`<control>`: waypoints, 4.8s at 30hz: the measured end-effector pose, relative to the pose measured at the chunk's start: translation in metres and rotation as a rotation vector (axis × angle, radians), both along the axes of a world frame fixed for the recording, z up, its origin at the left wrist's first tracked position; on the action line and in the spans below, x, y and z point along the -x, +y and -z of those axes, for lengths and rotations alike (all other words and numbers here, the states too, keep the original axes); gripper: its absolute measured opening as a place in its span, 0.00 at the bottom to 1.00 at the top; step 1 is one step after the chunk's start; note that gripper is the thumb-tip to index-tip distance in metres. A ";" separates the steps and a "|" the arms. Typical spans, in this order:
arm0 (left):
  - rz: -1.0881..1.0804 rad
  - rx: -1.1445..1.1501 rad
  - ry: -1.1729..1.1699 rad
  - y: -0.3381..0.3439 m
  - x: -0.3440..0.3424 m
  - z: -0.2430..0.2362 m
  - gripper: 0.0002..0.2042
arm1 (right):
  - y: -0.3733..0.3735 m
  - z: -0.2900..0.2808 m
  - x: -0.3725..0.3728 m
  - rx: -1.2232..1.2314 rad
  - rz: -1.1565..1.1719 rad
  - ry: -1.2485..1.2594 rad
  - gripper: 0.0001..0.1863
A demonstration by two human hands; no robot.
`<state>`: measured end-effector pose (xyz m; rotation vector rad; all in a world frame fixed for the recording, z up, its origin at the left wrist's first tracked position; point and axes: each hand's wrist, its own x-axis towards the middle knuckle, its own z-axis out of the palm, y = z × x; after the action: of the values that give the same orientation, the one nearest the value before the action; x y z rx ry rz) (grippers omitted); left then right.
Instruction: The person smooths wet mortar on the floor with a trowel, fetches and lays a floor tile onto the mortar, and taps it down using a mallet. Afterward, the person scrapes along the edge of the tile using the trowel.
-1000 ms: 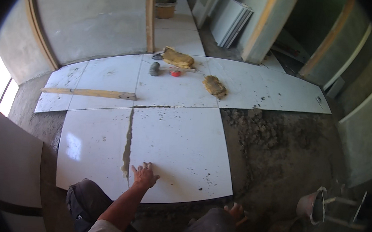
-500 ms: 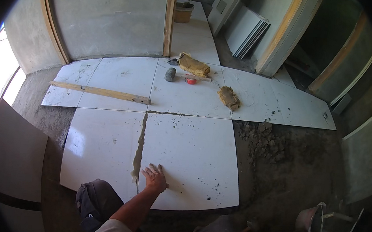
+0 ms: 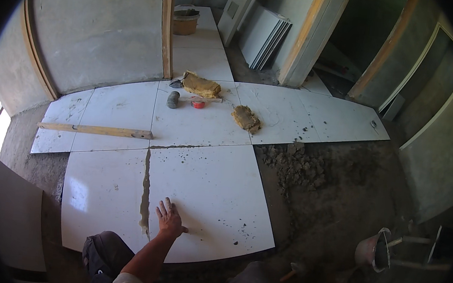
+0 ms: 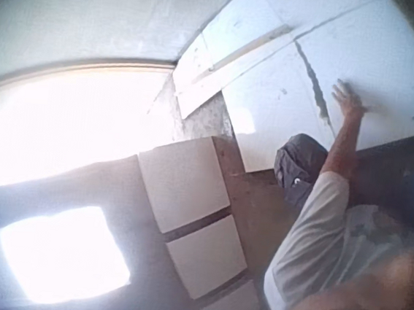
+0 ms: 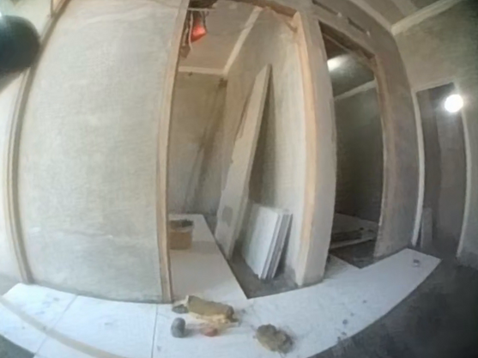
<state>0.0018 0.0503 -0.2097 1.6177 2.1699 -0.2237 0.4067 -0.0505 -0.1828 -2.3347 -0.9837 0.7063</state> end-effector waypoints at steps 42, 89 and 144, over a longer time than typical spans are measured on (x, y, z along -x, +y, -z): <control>0.032 0.355 0.096 0.044 -0.008 -0.033 0.65 | 0.180 -0.014 0.117 0.343 -0.254 0.738 0.33; 0.020 0.208 -0.150 0.122 -0.101 -0.017 0.65 | 0.184 -0.045 0.036 -0.568 -0.317 0.657 0.23; -0.135 0.295 -0.186 0.147 -0.111 -0.030 0.69 | 0.218 0.034 0.077 -0.030 -0.485 0.450 0.27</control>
<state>0.1130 0.1972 -0.1796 1.2720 1.9881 -0.3221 0.3292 0.1673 -0.2165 -1.7920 -1.3337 1.3212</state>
